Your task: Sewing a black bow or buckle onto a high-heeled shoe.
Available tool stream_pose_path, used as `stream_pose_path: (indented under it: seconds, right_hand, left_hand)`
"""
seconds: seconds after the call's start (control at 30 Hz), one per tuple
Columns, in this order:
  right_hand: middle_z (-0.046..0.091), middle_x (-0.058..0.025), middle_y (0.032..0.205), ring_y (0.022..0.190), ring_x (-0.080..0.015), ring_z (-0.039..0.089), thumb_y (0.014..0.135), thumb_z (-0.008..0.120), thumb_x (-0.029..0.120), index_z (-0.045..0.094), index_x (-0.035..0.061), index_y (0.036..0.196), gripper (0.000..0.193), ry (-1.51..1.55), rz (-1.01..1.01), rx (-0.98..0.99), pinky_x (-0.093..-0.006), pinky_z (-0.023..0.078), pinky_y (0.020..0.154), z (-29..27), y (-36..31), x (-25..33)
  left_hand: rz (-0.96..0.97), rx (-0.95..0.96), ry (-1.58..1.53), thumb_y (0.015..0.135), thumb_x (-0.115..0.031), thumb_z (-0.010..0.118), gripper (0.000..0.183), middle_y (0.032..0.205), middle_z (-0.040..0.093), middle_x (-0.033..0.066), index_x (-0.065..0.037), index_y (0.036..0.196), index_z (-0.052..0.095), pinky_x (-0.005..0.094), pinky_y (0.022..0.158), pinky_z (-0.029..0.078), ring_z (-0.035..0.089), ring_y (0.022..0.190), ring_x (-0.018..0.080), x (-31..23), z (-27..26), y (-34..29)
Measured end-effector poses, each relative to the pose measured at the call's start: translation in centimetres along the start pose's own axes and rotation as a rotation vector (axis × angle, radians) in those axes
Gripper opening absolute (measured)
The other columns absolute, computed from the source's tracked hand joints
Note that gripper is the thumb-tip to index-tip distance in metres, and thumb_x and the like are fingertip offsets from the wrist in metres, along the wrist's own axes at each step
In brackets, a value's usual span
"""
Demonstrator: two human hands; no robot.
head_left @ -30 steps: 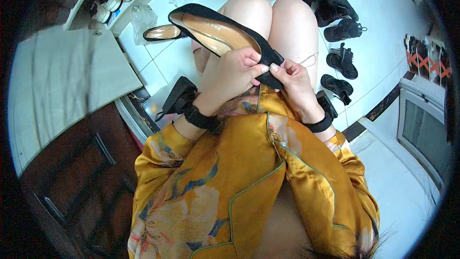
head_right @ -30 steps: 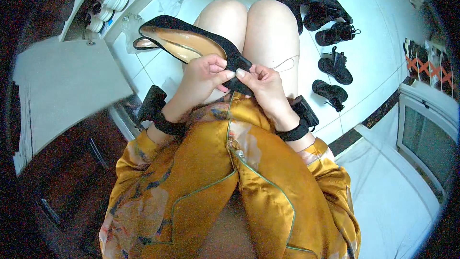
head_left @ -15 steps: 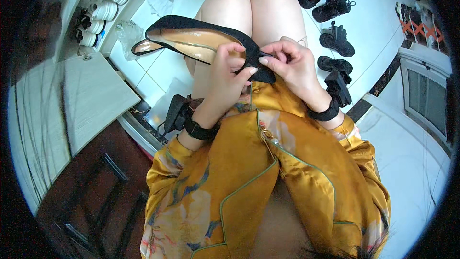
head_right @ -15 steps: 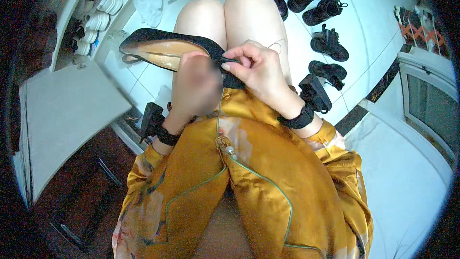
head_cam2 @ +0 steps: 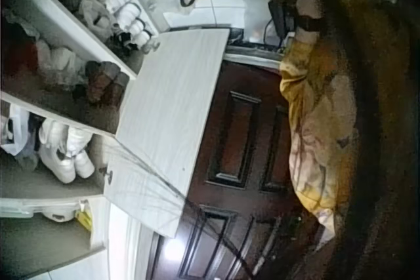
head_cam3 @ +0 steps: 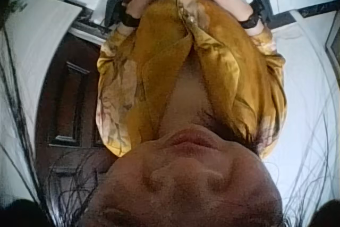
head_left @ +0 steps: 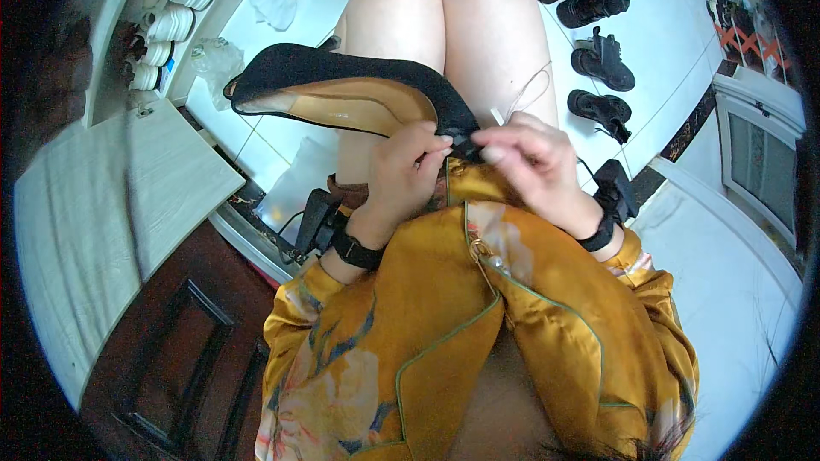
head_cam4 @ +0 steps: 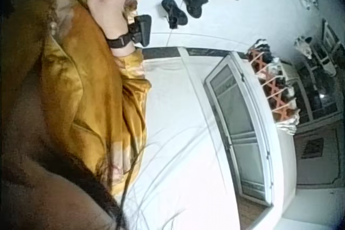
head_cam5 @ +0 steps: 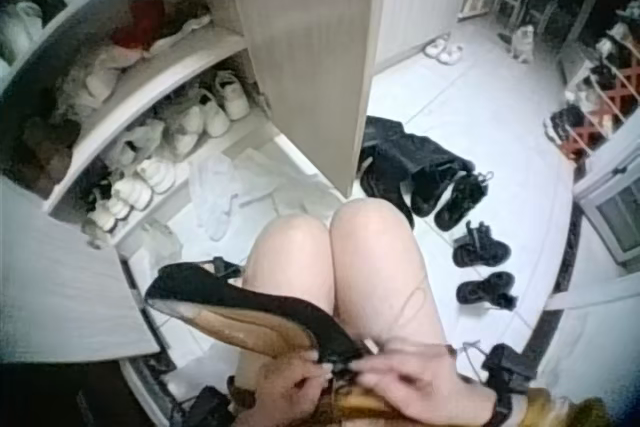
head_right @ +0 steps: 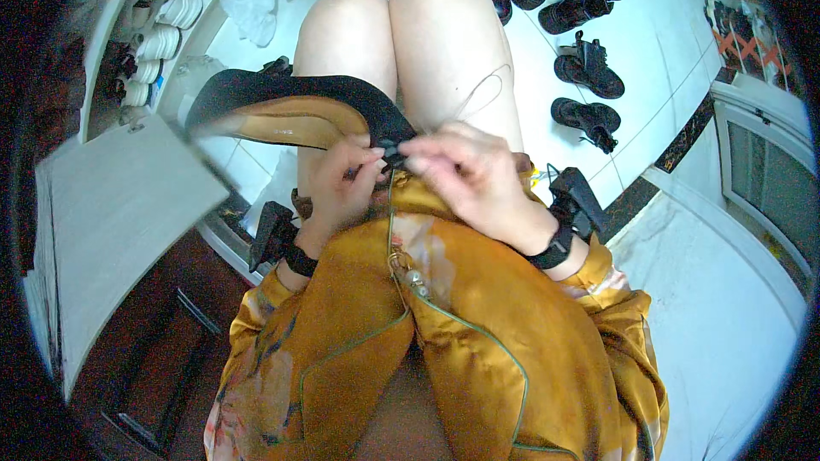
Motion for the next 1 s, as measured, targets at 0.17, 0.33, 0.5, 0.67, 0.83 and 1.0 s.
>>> stream_pose_path:
  seconds: [0.17, 0.33, 0.5, 0.67, 0.83, 1.0]
  right_hand:
    - [0.035, 0.0028, 0.062, 0.05, -0.0067, 0.033, 0.085, 0.041, 0.006, 0.03, -0.0075, 0.13, 0.049, 0.518, 0.334, -0.419, -0.0188, 0.031, 0.047, -6.9, 2.2, 0.4]
    - [0.042, -0.0058, 0.075, 0.072, -0.0185, 0.047, 0.086, 0.039, -0.003, 0.029, -0.0127, 0.125, 0.041, 1.047, 0.041, -0.559, -0.0428, 0.023, 0.109, -20.4, 0.0, 2.6]
    - [0.054, -0.0108, 0.076, 0.082, -0.0179, 0.057, 0.081, 0.04, -0.009, 0.052, -0.0109, 0.1, 0.022, 0.605, -0.261, -0.328, -0.0354, 0.041, 0.096, -22.7, 1.8, 6.4]
    - [0.065, -0.0094, 0.075, 0.068, -0.0171, 0.063, 0.083, 0.054, -0.001, 0.063, -0.0014, 0.073, 0.013, -1.344, -0.607, -0.553, -0.0249, 0.049, 0.063, -19.8, 3.4, 6.9]
    - [0.065, -0.0091, 0.082, 0.073, -0.0165, 0.064, 0.083, 0.057, 0.0, 0.057, -0.0006, 0.095, 0.012, -0.955, -0.493, -0.828, -0.027, 0.053, 0.07, -21.2, 4.0, 2.1]
    - [0.064, -0.0104, 0.083, 0.078, -0.0174, 0.062, 0.085, 0.054, 0.003, 0.056, -0.0031, 0.1, 0.016, -0.64, -0.263, -0.832, -0.0289, 0.051, 0.076, -20.0, 5.5, 0.0]
  left_hand:
    - [0.123, 0.034, 0.109, 0.071, -0.002, 0.064, 0.008, 0.081, 0.061, 0.0148, -0.005, 0.074, 0.058, 0.0321, 0.059, 0.05, 0.061, 0.067, 0.0279, -0.3, -0.1, 0.0]
    - [0.176, 0.041, 0.077, 0.071, -0.002, 0.065, 0.008, 0.08, 0.061, 0.0144, -0.005, 0.073, 0.057, 0.0324, 0.059, 0.05, 0.061, 0.068, 0.0271, -0.5, -0.4, 0.2]
    - [0.243, 0.047, 0.094, 0.07, -0.002, 0.065, 0.009, 0.08, 0.061, 0.0136, -0.006, 0.075, 0.058, 0.0318, 0.059, 0.051, 0.061, 0.068, 0.0269, -0.3, -0.4, 0.3]
    - [0.265, 0.04, 0.229, 0.068, -0.002, 0.066, 0.012, 0.081, 0.061, 0.0116, -0.007, 0.077, 0.06, 0.0322, 0.059, 0.051, 0.062, 0.069, 0.0248, -0.9, -0.7, 0.1]
    - [0.282, 0.069, 0.25, 0.069, -0.004, 0.068, 0.012, 0.083, 0.062, 0.0116, -0.007, 0.076, 0.058, 0.0312, 0.062, 0.052, 0.063, 0.072, 0.0251, -1.0, -0.6, -0.4]
    - [0.354, 0.078, 0.289, 0.069, -0.006, 0.07, 0.017, 0.084, 0.064, 0.0119, -0.007, 0.079, 0.057, 0.0308, 0.06, 0.051, 0.063, 0.07, 0.025, -1.2, -0.7, -0.3]
Point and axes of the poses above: each hand's wrist, its own y-axis towards the middle knuckle, its own z-axis out of the palm, x = y × z, the point moved 3 cm from there along y, towards the middle knuckle
